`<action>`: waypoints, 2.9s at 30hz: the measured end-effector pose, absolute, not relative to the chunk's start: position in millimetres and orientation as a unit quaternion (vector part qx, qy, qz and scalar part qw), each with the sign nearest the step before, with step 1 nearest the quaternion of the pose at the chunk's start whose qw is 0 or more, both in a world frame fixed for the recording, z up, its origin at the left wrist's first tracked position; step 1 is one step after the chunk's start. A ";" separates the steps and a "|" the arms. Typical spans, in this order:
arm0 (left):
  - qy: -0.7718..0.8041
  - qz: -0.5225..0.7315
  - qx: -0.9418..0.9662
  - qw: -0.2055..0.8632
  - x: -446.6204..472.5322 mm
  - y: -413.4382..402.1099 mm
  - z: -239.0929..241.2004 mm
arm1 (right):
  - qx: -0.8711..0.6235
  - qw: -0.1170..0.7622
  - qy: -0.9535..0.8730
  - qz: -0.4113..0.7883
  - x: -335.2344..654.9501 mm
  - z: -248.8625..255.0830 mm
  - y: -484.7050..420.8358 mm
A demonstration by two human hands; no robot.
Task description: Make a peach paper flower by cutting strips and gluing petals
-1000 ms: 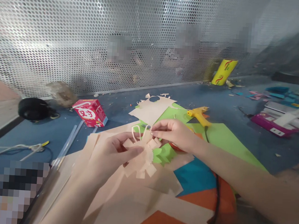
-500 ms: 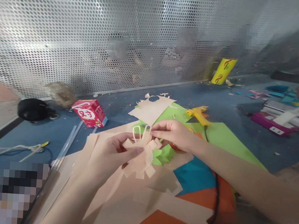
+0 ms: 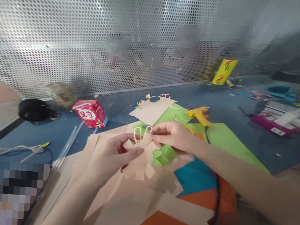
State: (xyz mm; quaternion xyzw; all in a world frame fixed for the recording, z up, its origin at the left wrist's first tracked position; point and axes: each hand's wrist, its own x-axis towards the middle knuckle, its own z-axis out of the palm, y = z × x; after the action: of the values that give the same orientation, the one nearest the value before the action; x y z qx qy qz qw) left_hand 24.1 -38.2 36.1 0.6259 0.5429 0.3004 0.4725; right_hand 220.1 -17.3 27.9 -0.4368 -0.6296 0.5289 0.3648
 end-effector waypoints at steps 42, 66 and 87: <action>0.538 0.325 0.604 0.489 21.8 -36.1 31.8 | -0.394 0.370 -0.563 0.625 219.0 25.6 -17.7; 0.484 0.472 0.547 0.493 19.6 -25.4 20.1 | -0.375 0.392 -0.607 0.581 208.3 20.0 -18.6; 0.525 0.432 0.611 0.406 25.1 -25.8 10.3 | -0.456 0.408 -0.662 0.432 210.9 22.4 -15.6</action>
State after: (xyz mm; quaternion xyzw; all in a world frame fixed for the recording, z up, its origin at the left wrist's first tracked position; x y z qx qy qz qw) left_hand 25.1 -25.8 10.3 0.6105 0.5250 0.4323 0.4058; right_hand 210.9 -15.6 22.4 -0.4559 -0.6624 0.4320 0.4083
